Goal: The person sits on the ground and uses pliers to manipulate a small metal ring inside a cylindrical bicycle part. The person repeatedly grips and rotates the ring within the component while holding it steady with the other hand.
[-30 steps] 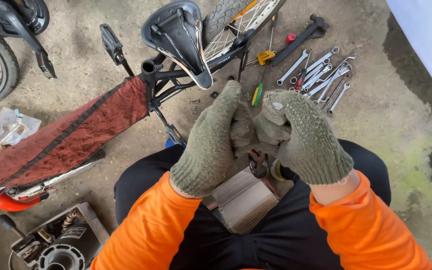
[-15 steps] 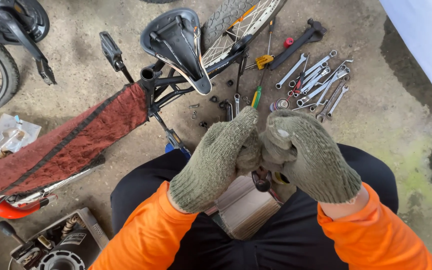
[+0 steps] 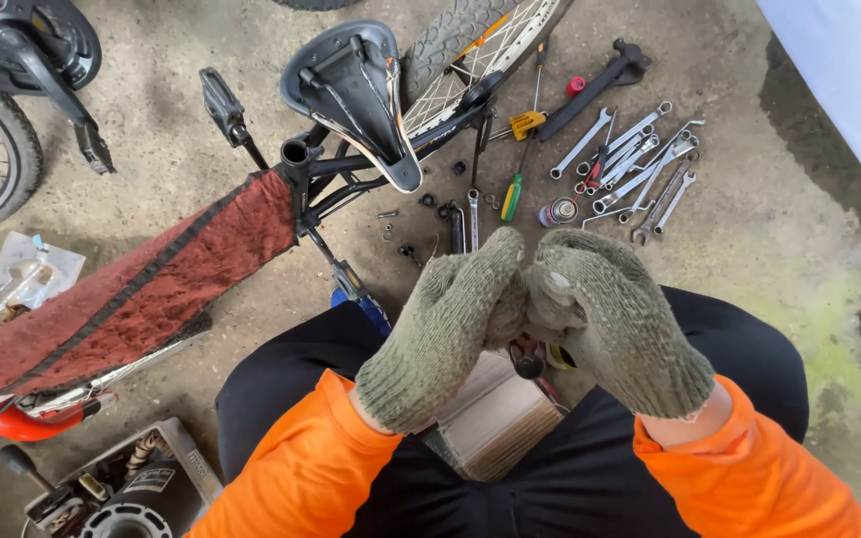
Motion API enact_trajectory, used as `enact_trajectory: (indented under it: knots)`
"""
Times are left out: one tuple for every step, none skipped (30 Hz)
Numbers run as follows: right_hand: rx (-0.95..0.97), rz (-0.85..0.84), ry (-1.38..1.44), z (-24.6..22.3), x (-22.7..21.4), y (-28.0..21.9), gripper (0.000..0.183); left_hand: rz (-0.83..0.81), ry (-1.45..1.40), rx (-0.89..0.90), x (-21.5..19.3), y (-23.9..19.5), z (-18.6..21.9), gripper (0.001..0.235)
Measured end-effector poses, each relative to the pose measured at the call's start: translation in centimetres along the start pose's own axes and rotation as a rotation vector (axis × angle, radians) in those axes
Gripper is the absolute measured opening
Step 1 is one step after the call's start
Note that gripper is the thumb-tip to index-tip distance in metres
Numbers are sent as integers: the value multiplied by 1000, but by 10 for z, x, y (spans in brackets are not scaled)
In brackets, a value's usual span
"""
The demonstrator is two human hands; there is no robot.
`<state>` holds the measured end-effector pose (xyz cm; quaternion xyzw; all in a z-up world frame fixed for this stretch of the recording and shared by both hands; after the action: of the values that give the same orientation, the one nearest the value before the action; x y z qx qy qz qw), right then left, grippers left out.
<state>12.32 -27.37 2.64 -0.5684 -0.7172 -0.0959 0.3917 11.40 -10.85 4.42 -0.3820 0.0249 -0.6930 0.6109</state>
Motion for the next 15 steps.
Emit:
enact_trajectory:
  knots:
    - [75, 13, 76, -2, 1, -2, 19, -34, 0, -14, 1, -1, 1, 45]
    - [154, 28, 152, -3, 2, -4, 19, -66, -3, -30, 1, -3, 1, 49]
    - [154, 32, 152, -3, -1, -6, 19, -68, -5, -32, 2, -5, 2, 49]
    - [118, 41, 144, -4, -4, -7, 22, -48, 64, -9, 2, -7, 3, 51]
    - [81, 51, 136, -5, -7, -8, 26, -27, 132, 14, 1, -9, 5, 54]
    - [80, 54, 136, -6, -3, -9, 26, -29, 132, 11, 2, -8, 4, 54]
    - [84, 41, 163, -7, 1, -9, 26, -63, -23, 0, 2, -8, 3, 52]
    - [89, 23, 189, -9, 6, -9, 27, -93, -178, -8, 3, -8, 3, 51]
    - [89, 22, 188, -9, 9, -9, 27, -93, -179, -7, 3, -7, 4, 51]
    - [84, 13, 190, -9, 11, -9, 22, -97, -143, -5, 3, -6, 5, 53]
    - [80, 4, 192, -9, 13, -8, 18, -102, -107, -4, 3, -5, 6, 56]
    - [82, 3, 192, -6, 9, -8, 18, -100, -108, -4, 4, -6, 5, 56]
    - [63, 13, 104, -2, 5, -8, 18, -37, 3, -21, 4, -7, 3, 55]
    - [40, 20, 17, 0, 0, -7, 20, 23, 116, -34, 5, -7, 3, 55]
    - [37, 15, 16, 7, -14, -5, 20, 24, 118, -29, 3, -2, 2, 55]
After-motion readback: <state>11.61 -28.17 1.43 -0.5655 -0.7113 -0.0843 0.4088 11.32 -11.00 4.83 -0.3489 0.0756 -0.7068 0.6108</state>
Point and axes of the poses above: each hand's wrist, its own y-axis towards the middle knuckle, its own x-axis out of the palm, z = x × y, the point moved 2 cm from there along y, towards the middle knuckle, and after that the axes turned 4 degrees about z, right-handed, at the moved point
